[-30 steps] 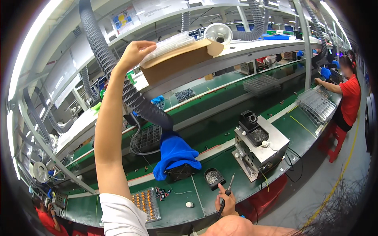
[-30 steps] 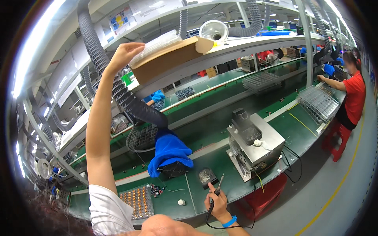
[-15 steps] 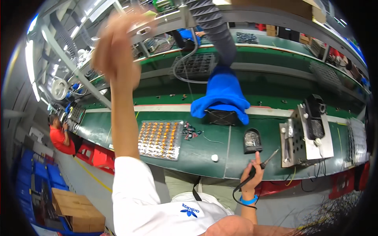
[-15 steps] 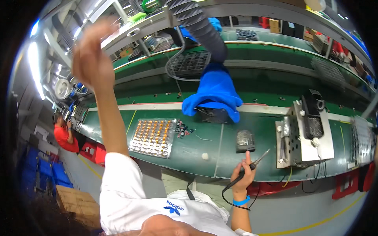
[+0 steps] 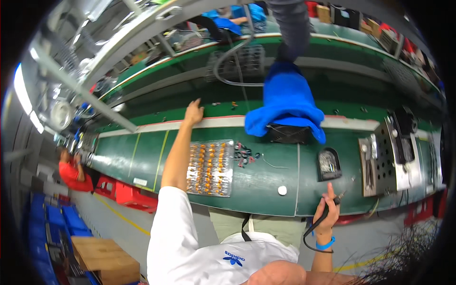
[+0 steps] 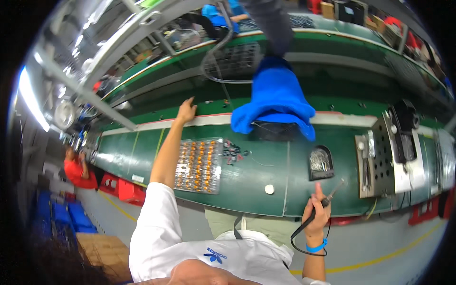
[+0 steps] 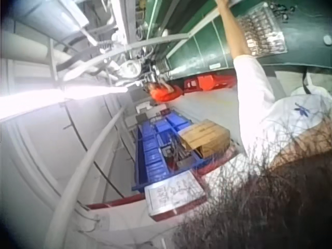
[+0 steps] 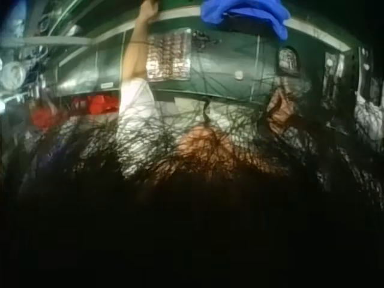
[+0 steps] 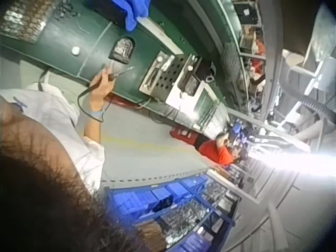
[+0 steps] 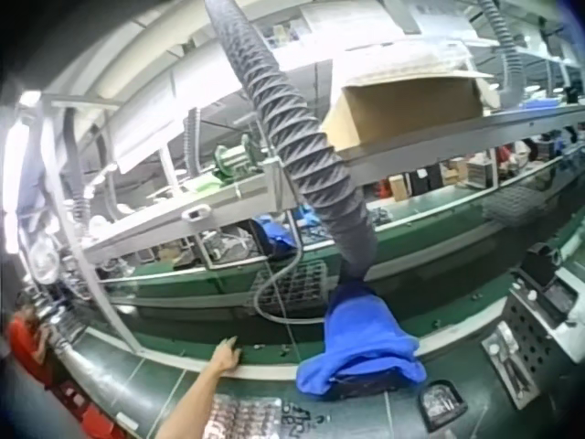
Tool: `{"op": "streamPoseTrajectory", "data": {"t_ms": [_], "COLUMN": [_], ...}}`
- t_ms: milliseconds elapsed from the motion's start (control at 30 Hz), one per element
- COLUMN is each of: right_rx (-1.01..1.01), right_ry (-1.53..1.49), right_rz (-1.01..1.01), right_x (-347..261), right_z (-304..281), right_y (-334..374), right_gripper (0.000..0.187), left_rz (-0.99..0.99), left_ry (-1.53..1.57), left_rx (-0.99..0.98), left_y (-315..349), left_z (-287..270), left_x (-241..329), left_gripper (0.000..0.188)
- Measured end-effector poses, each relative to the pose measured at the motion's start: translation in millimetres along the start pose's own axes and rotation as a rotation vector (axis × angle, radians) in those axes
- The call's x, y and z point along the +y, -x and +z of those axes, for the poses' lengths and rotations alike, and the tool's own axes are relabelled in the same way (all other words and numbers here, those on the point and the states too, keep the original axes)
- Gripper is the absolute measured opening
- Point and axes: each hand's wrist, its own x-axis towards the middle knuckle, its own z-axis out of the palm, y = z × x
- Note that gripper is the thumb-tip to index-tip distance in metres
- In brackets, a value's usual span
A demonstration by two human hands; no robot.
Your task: Soldering small electronic components onto a circular base at an industrial workstation.
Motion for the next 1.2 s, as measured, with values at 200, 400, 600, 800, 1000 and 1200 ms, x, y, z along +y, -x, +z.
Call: {"op": "streamPoseTrajectory", "data": {"t_ms": [200,400,600,800,1000,1200], "right_rx": [-0.187,-0.092,-0.213,-0.033,-0.018,-0.152], "right_ry": [0.242,0.394,0.384,0.067,-0.275,-0.335], "right_rz": [0.058,-0.054,0.028,0.302,0.074,0.053], "right_x": [-30.3,-27.9,-15.4,-24.5,-36.9,-43.2], "right_z": [-4.4,-5.1,-1.8,3.9,36.3,53.4], "right_y": [-60.4,-64.2,-44.4,-23.4,-17.6,-17.8], "right_gripper": [0.055,0.057,0.052,0.038,0.043,0.041], "left_rz": [0.271,0.499,0.449,0.169,0.457,0.646], "left_ry": [-0.028,-0.151,0.11,0.461,0.478,0.284], "left_rx": [-0.007,0.061,0.113,0.039,-0.089,-0.012], "left_y": [8.3,10.6,3.5,65.5,217.6,245.9], "left_z": [-9.5,3.6,7.5,-59.5,-81.9,-61.0], "left_x": [11.5,40.3,34.6,89.8,181.3,186.7], "left_gripper": [0.04,0.029,0.016,0.017,0.014,0.017]}}
